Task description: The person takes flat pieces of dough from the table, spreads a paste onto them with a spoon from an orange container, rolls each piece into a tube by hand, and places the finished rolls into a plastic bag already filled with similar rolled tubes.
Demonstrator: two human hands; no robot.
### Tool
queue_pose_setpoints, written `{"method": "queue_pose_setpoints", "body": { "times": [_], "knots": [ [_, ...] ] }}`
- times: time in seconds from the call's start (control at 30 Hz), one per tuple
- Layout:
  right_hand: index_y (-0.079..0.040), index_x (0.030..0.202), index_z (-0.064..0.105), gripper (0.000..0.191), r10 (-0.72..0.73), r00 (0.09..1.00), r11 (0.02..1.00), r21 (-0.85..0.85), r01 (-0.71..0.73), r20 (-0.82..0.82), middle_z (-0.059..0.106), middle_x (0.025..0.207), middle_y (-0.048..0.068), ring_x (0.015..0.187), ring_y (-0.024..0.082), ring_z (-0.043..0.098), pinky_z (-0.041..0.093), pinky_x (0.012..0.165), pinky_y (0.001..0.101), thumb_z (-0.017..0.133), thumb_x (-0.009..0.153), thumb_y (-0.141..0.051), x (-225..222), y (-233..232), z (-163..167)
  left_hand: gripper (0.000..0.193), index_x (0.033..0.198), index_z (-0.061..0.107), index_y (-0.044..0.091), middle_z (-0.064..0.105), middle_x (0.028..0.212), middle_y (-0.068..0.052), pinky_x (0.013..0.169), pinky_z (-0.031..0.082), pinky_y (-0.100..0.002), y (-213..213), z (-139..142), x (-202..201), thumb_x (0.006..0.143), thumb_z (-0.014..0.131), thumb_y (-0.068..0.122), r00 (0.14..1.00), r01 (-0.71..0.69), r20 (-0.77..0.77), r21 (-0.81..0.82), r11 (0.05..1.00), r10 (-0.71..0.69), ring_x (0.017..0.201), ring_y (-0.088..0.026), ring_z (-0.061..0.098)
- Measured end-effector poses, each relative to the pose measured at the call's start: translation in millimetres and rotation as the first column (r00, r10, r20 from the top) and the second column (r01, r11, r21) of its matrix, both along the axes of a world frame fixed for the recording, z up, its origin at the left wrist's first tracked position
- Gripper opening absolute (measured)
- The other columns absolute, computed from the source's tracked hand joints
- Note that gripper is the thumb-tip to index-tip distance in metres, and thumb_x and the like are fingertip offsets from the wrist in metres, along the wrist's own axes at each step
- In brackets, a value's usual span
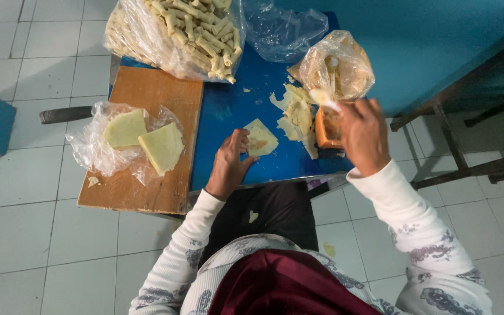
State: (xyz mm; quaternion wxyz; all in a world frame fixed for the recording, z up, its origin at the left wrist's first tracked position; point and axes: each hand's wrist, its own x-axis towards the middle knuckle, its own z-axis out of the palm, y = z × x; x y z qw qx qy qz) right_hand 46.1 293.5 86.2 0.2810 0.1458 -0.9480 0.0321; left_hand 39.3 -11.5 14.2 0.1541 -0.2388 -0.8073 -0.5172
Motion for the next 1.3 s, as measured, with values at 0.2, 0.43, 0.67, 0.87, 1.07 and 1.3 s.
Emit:
{"method": "queue_pose_setpoints", "body": {
  "times": [0.2, 0.43, 0.67, 0.87, 1.07, 1.3],
  "knots": [
    [0.002, 0.118, 0.072, 0.02, -0.137, 0.969, 0.97, 0.17, 0.173, -0.206, 0.067, 0.108, 0.016, 0.1, 0.031, 0.058, 0.048, 0.09, 0.041, 0.065, 0.1, -0.005, -70, 14, 8, 0.043, 0.12, 0.056, -0.002, 0.067, 0.108, -0.021, 0.081, 0.056, -0.041, 2, -3, 0, 0.082, 0.076, -0.003, 0.998, -0.038, -0.053, -0.069, 0.997, 0.034, 0.098, -0.037, 0.067],
    [-0.01, 0.103, 0.072, 0.012, 0.271, 0.956, 0.909, -0.356, -0.216, 0.11, 0.064, 0.092, 0.007, 0.093, 0.032, 0.061, 0.047, 0.084, 0.0437, 0.067, 0.093, -0.005, 22, -81, -42, 0.026, 0.115, 0.059, -0.001, 0.068, 0.099, -0.02, 0.078, 0.057, -0.039, 2, -14, -11, 0.09, 0.067, -0.004, 0.998, -0.063, 0.018, 0.005, 0.998, 0.063, 0.092, -0.035, 0.07],
    [-0.005, 0.115, 0.069, 0.022, 0.08, 0.997, 0.954, -0.29, -0.075, 0.008, 0.059, 0.1, 0.014, 0.096, 0.035, 0.055, 0.045, 0.085, 0.046, 0.072, 0.093, -0.008, 20, -109, -75, 0.029, 0.113, 0.057, 0.0, 0.067, 0.1, -0.02, 0.076, 0.056, -0.04, 3, -19, -11, 0.089, 0.071, -0.002, 0.998, -0.053, 0.026, -0.003, 0.999, 0.053, 0.091, -0.036, 0.069],
    [-0.005, 0.102, 0.066, 0.016, 0.08, 0.997, 0.928, -0.368, -0.067, 0.021, 0.063, 0.095, 0.013, 0.092, 0.037, 0.056, 0.045, 0.083, 0.0471, 0.076, 0.09, -0.009, 7, -112, -77, 0.041, 0.112, 0.055, -0.001, 0.063, 0.107, -0.02, 0.081, 0.053, -0.045, -1, -15, -7, 0.079, 0.08, 0.004, 1.0, -0.016, -0.021, -0.079, 0.997, 0.015, 0.097, -0.04, 0.064],
    [-0.004, 0.114, 0.068, 0.022, 0.207, 0.977, 0.828, -0.541, -0.146, 0.054, 0.071, 0.11, 0.013, 0.101, 0.033, 0.065, 0.052, 0.086, 0.0425, 0.071, 0.092, -0.001, 10, -118, -73, 0.045, 0.114, 0.056, -0.003, 0.061, 0.111, -0.02, 0.086, 0.051, -0.046, -3, -13, -4, 0.079, 0.082, 0.007, 0.997, 0.024, -0.065, -0.125, 0.992, -0.032, 0.104, -0.041, 0.06],
    [-0.003, 0.115, 0.071, 0.025, 0.372, 0.928, 0.875, -0.34, -0.346, 0.015, 0.072, 0.112, 0.01, 0.102, 0.03, 0.066, 0.05, 0.09, 0.0414, 0.065, 0.091, 0.001, 8, -117, -78, 0.047, 0.113, 0.059, -0.005, 0.058, 0.111, -0.02, 0.09, 0.049, -0.046, -5, -7, -4, 0.074, 0.082, 0.005, 0.993, 0.044, -0.097, -0.169, 0.985, -0.061, 0.105, -0.04, 0.057]
  ]
}}
